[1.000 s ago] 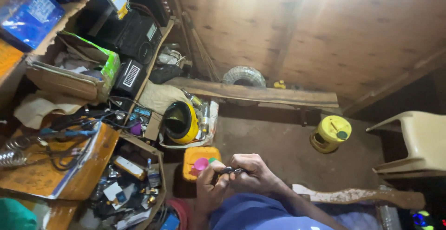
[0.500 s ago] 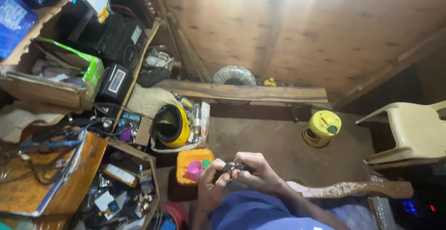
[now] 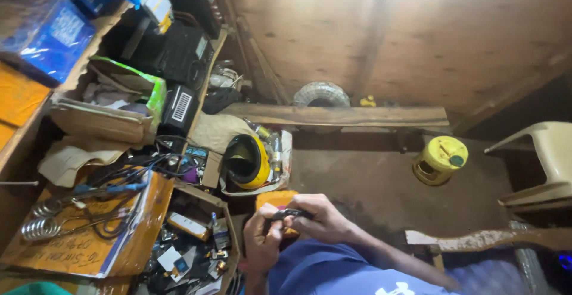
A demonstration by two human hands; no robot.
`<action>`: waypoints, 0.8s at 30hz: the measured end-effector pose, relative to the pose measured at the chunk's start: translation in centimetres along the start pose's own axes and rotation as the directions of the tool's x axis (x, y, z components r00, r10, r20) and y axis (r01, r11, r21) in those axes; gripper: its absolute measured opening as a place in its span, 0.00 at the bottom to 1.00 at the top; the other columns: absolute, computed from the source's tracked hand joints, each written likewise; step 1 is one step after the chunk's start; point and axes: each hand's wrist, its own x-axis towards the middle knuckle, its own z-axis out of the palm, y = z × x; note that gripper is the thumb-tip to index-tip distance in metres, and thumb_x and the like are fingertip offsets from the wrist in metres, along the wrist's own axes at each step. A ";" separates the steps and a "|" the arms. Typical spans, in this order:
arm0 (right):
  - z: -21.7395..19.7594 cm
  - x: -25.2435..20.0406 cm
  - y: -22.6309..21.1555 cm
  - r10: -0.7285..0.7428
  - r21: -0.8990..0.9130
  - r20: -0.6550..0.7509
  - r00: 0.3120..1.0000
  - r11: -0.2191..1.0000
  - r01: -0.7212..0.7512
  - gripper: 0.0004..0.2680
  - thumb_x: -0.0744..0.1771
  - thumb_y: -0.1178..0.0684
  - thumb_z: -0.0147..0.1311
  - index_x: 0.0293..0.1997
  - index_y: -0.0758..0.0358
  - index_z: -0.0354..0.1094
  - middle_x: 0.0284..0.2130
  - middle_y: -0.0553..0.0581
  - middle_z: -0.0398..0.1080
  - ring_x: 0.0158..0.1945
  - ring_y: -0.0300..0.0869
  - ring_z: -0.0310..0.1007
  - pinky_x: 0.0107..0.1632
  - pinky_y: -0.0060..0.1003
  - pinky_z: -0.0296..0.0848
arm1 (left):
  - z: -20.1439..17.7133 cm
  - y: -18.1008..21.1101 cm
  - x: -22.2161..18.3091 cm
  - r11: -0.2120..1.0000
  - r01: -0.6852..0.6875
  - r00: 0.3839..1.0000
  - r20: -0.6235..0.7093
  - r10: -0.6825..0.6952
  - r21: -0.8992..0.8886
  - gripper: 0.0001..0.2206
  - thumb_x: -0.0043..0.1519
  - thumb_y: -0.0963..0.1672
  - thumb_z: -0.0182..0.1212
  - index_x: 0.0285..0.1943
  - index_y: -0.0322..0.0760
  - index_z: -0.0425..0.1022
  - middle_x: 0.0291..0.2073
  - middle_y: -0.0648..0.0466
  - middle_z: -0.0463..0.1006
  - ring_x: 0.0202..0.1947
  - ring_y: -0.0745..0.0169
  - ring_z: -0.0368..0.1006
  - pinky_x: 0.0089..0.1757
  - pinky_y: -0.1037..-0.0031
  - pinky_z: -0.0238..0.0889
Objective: Repairing a small electronic circuit board using a precision tool.
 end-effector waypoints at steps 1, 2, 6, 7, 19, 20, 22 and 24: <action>0.7 0.8 -0.1 -0.006 -0.002 0.011 1.000 1.000 0.006 0.09 0.71 0.49 0.56 0.36 0.62 0.70 0.27 0.51 0.69 0.28 0.38 0.63 0.33 0.35 0.65 | -1.0 -0.2 -0.1 1.000 -0.005 1.000 -0.011 0.005 0.000 0.04 0.59 0.40 0.54 0.32 0.40 0.73 0.27 0.57 0.77 0.28 0.63 0.72 0.35 0.71 0.66; 1.4 1.6 -0.2 0.015 0.019 0.058 0.998 1.000 -0.016 0.10 0.72 0.47 0.56 0.35 0.60 0.69 0.26 0.50 0.67 0.28 0.38 0.61 0.32 0.36 0.64 | -2.0 -0.3 -0.3 1.000 -0.012 1.000 -0.024 0.012 -0.014 0.04 0.61 0.41 0.55 0.33 0.39 0.72 0.28 0.56 0.75 0.30 0.63 0.70 0.35 0.71 0.63; 4.6 4.4 -0.3 -0.043 0.059 0.195 0.980 0.998 0.032 0.12 0.73 0.46 0.53 0.35 0.60 0.66 0.25 0.51 0.63 0.28 0.41 0.58 0.33 0.38 0.60 | -5.7 1.1 -1.1 1.000 -0.011 0.996 -0.088 0.012 0.007 0.05 0.64 0.43 0.55 0.35 0.40 0.72 0.29 0.56 0.74 0.29 0.65 0.67 0.32 0.72 0.59; 5.4 4.9 -0.3 -0.053 0.064 0.211 0.976 0.997 0.040 0.12 0.73 0.46 0.53 0.35 0.60 0.66 0.25 0.51 0.63 0.28 0.41 0.58 0.33 0.38 0.60 | -6.4 0.9 -1.5 1.000 -0.015 0.994 -0.105 0.016 0.014 0.05 0.64 0.43 0.55 0.35 0.40 0.72 0.29 0.56 0.74 0.29 0.65 0.67 0.32 0.72 0.59; 12.9 8.4 -0.5 0.016 0.626 0.459 0.888 0.704 -0.336 0.12 0.68 0.45 0.64 0.36 0.63 0.70 0.32 0.55 0.73 0.32 0.37 0.69 0.35 0.33 0.69 | -11.2 4.8 -3.9 0.955 -0.232 0.889 -0.359 0.285 0.184 0.21 0.72 0.52 0.60 0.66 0.34 0.74 0.56 0.40 0.74 0.57 0.47 0.72 0.58 0.60 0.68; 13.5 8.4 -1.0 0.018 0.683 0.424 0.906 0.650 -0.332 0.10 0.67 0.51 0.65 0.36 0.70 0.71 0.24 0.58 0.69 0.25 0.38 0.66 0.28 0.33 0.67 | -11.4 5.6 -3.8 0.940 -0.297 0.859 -0.384 0.339 0.166 0.22 0.69 0.52 0.64 0.62 0.28 0.77 0.54 0.39 0.76 0.55 0.46 0.74 0.56 0.61 0.69; 14.5 8.1 -0.8 0.028 0.735 0.406 0.913 0.584 -0.345 0.09 0.66 0.57 0.66 0.35 0.77 0.72 0.17 0.61 0.65 0.19 0.39 0.64 0.20 0.33 0.66 | -11.6 6.0 -3.5 0.922 -0.350 0.821 -0.421 0.386 0.165 0.24 0.67 0.51 0.67 0.58 0.22 0.80 0.51 0.39 0.78 0.53 0.46 0.75 0.54 0.63 0.69; 15.8 7.5 0.5 -0.049 0.830 0.377 0.925 0.462 -0.314 0.13 0.68 0.53 0.62 0.36 0.80 0.69 0.20 0.73 0.69 0.19 0.42 0.66 0.20 0.30 0.63 | -11.9 5.3 -3.6 0.917 -0.393 0.807 -0.451 0.380 0.069 0.26 0.66 0.52 0.68 0.55 0.18 0.78 0.50 0.36 0.78 0.55 0.38 0.74 0.58 0.56 0.67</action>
